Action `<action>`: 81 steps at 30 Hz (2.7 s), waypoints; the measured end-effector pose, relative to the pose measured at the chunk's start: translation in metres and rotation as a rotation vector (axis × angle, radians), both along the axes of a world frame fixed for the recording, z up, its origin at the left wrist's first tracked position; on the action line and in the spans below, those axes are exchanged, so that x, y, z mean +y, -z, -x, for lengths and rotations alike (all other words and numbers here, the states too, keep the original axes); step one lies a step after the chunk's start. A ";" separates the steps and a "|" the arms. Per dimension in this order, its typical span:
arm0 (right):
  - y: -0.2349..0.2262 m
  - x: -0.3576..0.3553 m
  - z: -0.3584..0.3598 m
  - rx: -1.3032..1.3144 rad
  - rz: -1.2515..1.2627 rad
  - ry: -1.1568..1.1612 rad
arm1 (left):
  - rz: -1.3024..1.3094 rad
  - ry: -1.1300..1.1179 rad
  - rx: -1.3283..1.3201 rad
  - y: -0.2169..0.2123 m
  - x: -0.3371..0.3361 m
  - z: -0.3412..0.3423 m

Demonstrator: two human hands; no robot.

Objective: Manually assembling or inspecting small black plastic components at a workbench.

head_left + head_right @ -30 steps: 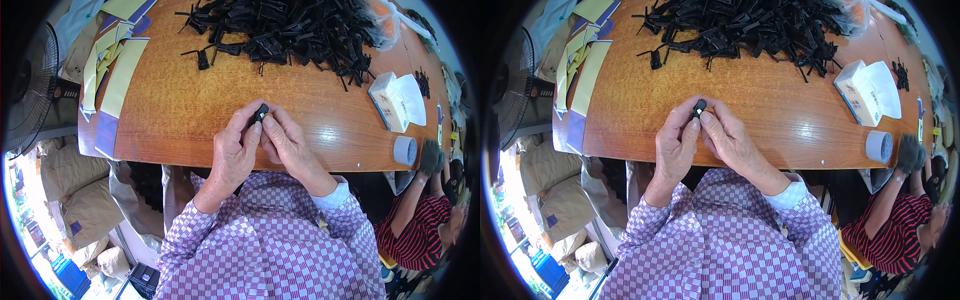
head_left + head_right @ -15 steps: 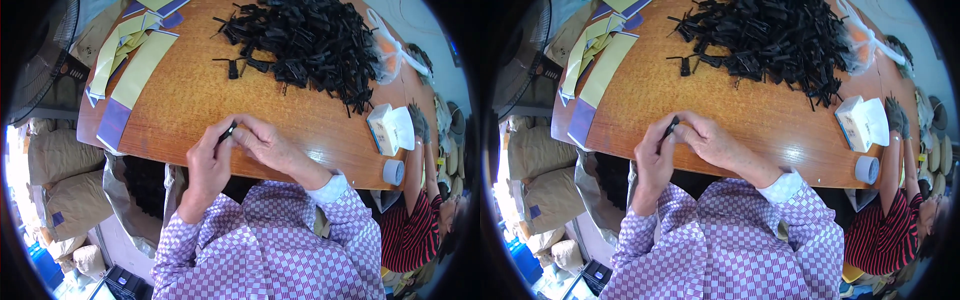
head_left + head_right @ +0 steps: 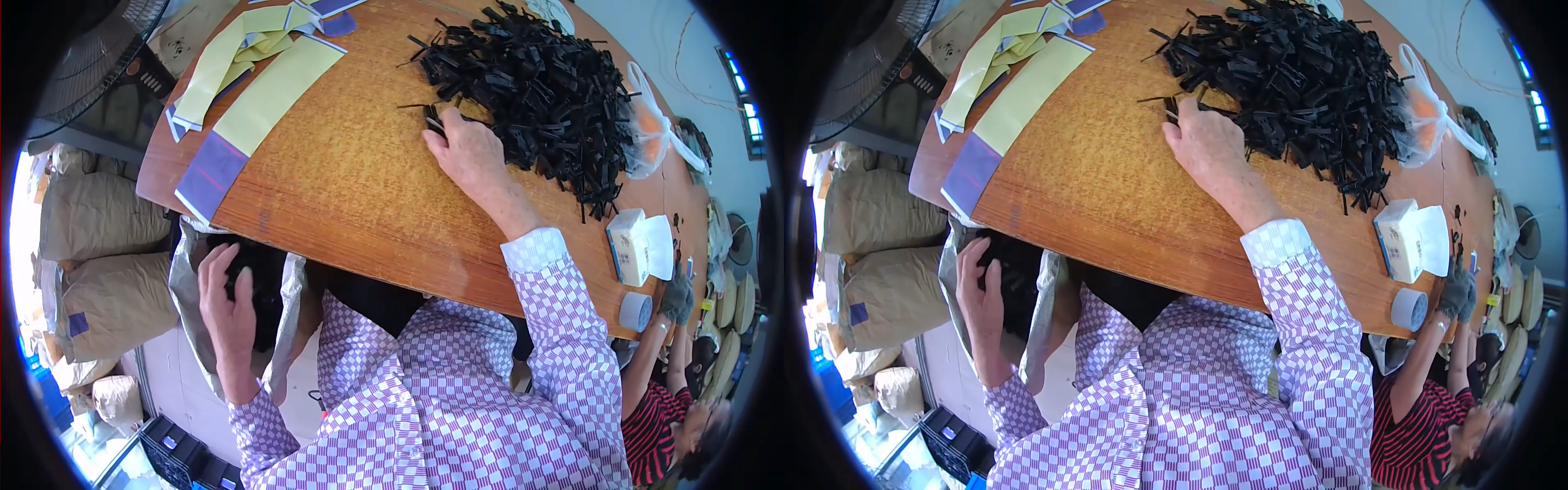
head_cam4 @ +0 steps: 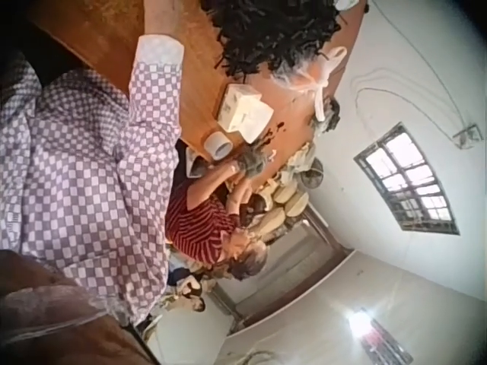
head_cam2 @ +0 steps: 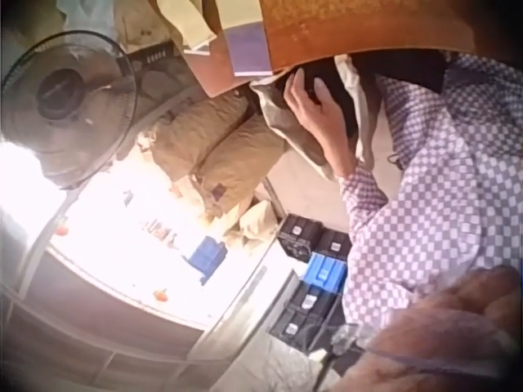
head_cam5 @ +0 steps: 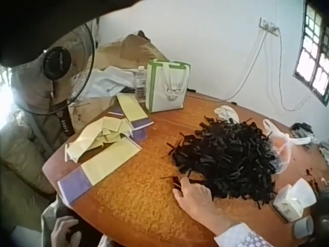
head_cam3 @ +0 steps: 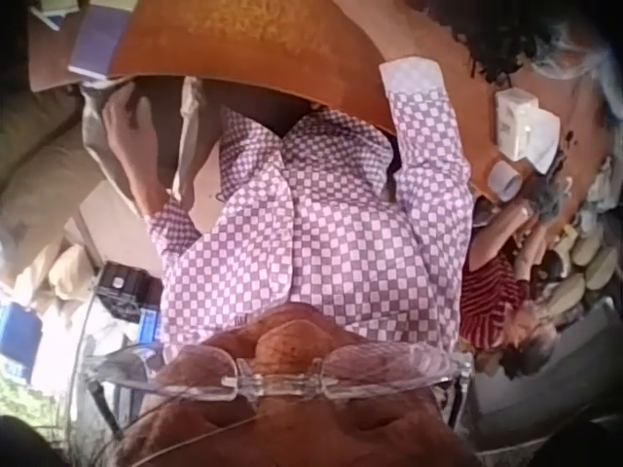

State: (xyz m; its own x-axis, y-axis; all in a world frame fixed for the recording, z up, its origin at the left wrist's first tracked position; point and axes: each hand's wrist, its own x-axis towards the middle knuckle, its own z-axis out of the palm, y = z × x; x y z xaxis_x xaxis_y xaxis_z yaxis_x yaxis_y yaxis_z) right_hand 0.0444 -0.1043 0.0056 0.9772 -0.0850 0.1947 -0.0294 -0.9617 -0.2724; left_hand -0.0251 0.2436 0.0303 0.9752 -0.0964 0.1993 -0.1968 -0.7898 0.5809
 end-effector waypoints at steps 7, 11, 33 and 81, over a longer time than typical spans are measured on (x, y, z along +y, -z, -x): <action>-0.035 0.011 0.053 0.006 -0.229 -0.215 | 0.768 0.272 0.615 -0.022 -0.091 -0.038; -0.038 0.002 0.087 -0.027 -0.182 -0.389 | 1.019 0.599 1.008 -0.003 -0.131 -0.054; -0.017 -0.007 0.146 0.167 -1.177 -0.089 | 0.888 0.614 0.906 0.004 -0.195 -0.007; -0.012 -0.033 0.145 0.241 -1.723 -0.012 | 1.111 0.674 1.114 0.001 -0.216 0.000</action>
